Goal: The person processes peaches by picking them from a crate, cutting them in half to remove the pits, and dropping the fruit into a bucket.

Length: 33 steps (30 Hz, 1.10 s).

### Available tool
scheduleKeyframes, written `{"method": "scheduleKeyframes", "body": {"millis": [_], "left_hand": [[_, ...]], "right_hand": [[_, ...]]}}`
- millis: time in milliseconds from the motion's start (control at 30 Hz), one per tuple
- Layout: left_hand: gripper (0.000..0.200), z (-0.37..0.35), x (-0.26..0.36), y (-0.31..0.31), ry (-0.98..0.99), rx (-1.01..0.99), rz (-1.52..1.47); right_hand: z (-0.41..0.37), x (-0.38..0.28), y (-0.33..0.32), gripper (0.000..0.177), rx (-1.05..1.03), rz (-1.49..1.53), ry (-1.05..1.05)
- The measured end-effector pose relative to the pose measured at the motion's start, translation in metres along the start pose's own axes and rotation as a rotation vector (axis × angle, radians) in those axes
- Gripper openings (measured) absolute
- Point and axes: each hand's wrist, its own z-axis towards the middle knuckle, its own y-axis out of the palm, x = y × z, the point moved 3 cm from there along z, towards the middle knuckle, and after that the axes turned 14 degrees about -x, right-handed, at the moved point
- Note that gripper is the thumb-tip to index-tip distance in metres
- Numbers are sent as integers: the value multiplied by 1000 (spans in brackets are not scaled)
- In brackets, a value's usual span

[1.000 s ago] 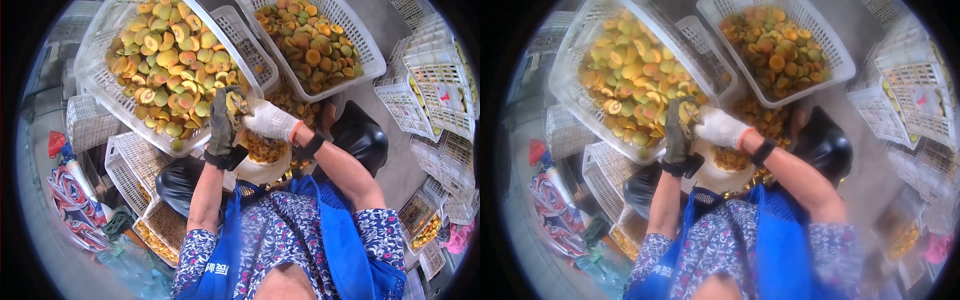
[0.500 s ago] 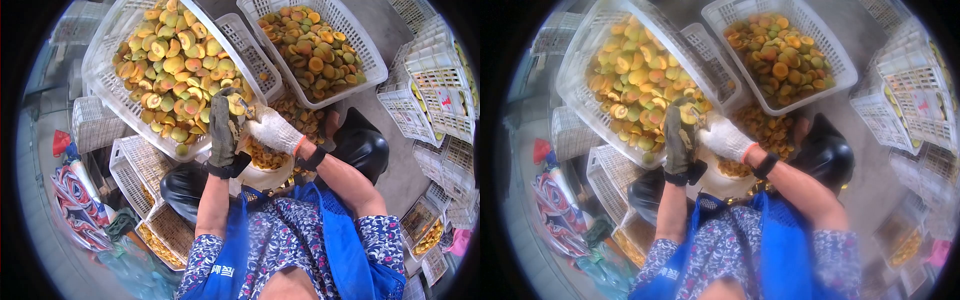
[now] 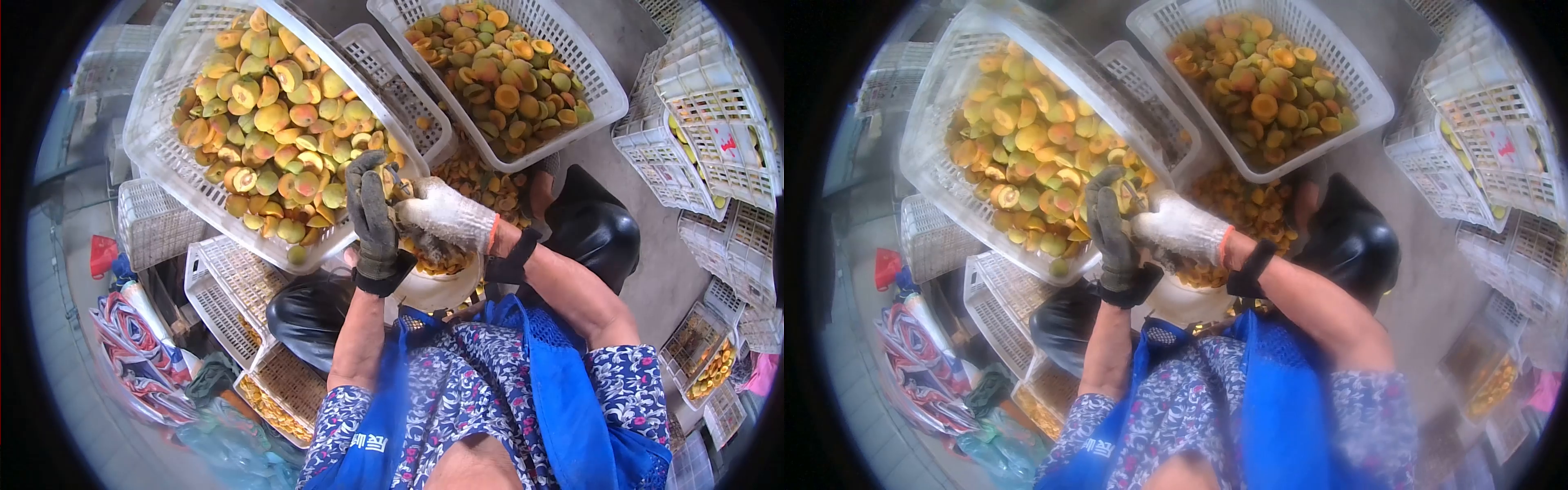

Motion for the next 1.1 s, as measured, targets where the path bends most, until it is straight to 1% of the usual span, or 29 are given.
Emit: {"method": "scheduleKeyframes", "body": {"millis": [67,100,133,200,233,267,300,333,367,400,433,467,533,567,633,700,733,767,800,833,900,967,1033,1067,1100], "left_hand": [[38,1,-4,-2,-89,-59,-69],[43,1,-2,2,-130,-52,-456],[43,0,5,1,-129,-51,-453],[47,-1,11,-3,-305,-10,-444],[52,-3,8,-11,-327,-86,-332],[52,-4,12,-16,-321,-80,-330],[51,-6,17,-19,-347,-75,-414],[51,-6,19,-21,-373,-72,-497],[51,-4,19,-23,-278,-52,-447],[51,-3,20,-23,-273,-48,-443],[51,-4,23,-22,-219,-30,-440],[52,-4,25,-21,-167,-13,-439],[52,-5,24,-18,-153,-15,-474],[50,-4,23,-17,-137,-23,-478],[49,-3,17,-14,-122,-34,-485],[51,-3,11,-12,-58,-87,-317],[51,-3,9,-11,-59,-88,-318],[52,-3,9,-10,-55,-81,-169],[53,-2,8,-9,-52,-75,-18],[53,-3,3,-8,-55,-76,-18],[54,-6,-7,-5,-9,-37,-240],[51,-7,-5,1,-7,-47,-214],[48,-8,-6,5,-8,-58,-186],[49,-11,-7,5,-31,-62,-206],[49,-12,-9,5,-52,-65,-226]], "right_hand": [[-12,-22,1,25,76,-178,134],[-11,-21,-1,22,78,-255,197],[-6,-9,-1,22,76,-255,195],[1,-3,-4,21,298,-745,-268],[1,3,-2,21,294,-749,-272],[-3,6,2,20,385,-925,-329],[-7,3,6,19,478,-1102,-390],[-8,1,7,19,474,-1104,-398],[-9,-3,8,18,471,-1118,-425],[-9,-5,9,17,468,-1131,-451],[-10,-3,11,15,399,-1397,-485],[-9,-4,13,15,395,-1399,-486],[-7,-3,13,14,396,-1128,-405],[-8,-4,11,14,399,-1128,-403],[-11,-5,16,13,412,-1602,-487],[-9,-5,15,12,424,-1553,-483],[-9,-5,14,12,431,-1502,-483],[-9,-3,14,12,430,-1501,-480],[-8,0,14,12,412,-1577,-463],[-8,3,15,11,392,-1653,-444],[-8,5,16,12,360,-1629,-423],[-8,4,16,12,332,-1605,-396],[-5,3,12,16,175,-1452,-284],[-4,0,13,16,177,-1443,-277],[-3,-3,7,22,198,-1036,-150]]}}
